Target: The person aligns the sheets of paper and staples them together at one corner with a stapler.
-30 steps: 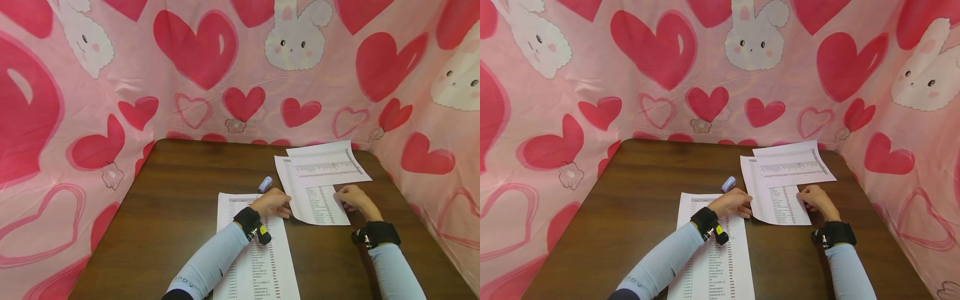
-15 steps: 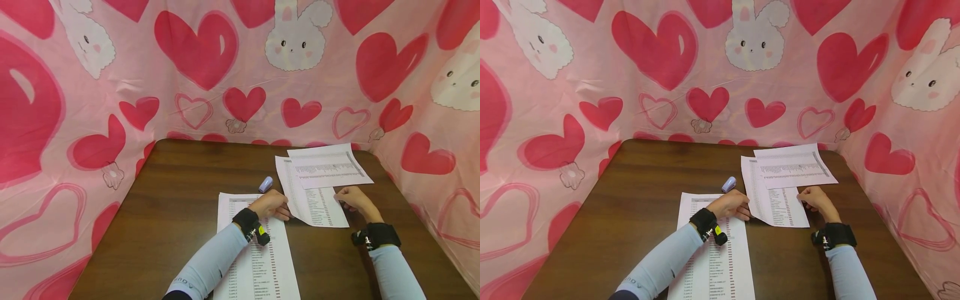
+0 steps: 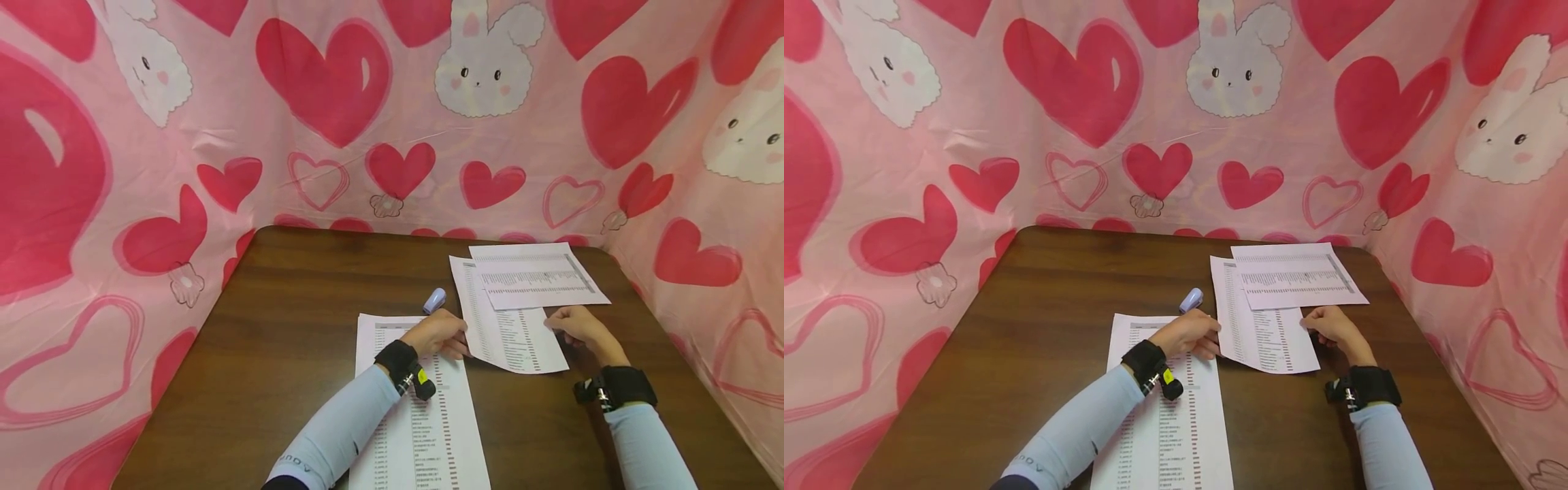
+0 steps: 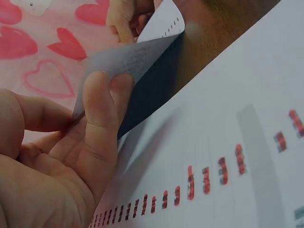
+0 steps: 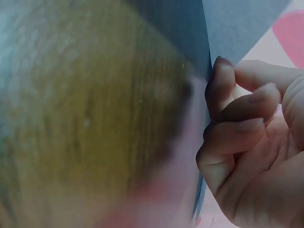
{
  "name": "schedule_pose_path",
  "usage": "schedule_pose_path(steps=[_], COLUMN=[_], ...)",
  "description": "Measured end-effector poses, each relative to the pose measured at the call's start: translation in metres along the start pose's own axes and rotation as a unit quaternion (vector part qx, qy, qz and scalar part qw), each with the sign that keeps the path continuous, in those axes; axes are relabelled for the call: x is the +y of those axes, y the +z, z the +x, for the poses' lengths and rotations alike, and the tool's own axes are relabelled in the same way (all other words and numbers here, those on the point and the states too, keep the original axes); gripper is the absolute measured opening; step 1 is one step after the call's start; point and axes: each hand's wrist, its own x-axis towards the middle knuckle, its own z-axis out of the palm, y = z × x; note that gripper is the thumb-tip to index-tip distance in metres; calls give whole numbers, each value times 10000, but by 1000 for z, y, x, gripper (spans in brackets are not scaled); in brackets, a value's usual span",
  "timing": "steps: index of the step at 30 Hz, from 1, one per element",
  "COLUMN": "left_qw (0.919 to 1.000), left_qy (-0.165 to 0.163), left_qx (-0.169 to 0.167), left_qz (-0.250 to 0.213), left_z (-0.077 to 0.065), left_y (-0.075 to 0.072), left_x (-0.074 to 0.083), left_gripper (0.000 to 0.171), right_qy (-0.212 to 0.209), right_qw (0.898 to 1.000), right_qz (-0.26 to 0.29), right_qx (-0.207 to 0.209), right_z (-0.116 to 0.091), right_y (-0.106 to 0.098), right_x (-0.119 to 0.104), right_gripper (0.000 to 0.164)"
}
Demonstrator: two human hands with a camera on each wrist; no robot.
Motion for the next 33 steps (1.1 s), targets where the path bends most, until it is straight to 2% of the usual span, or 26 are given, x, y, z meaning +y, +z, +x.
schedule_pose_path(steps=[5,11,13,21,28,33], left_qw=[10000,9994,9994,9986,9980,9961], left_qy=[-19,7,34,188,365,445], left_qx=[88,266,249,186,53,-74], left_qz=[40,199,245,462,508,752], left_z=[-1,-5,-7,-11,-15,-20], left_y=[0,2,2,-2,-6,-11], left_x=[1,4,5,4,5,10], left_gripper=[17,12,14,15,15,19], right_qy=[-25,-12,-4,-420,-290,-312], right_qw=[9996,9979,9975,9918,9832,9763], right_qz=[259,462,507,866,1497,1828], right_qx=[-96,-446,-497,-847,-1004,-1114], right_z=[1,1,0,-2,-4,-6], right_y=[-1,-1,-2,-8,-11,-13], right_x=[1,6,7,15,18,15], right_gripper=[24,25,22,24,19,16])
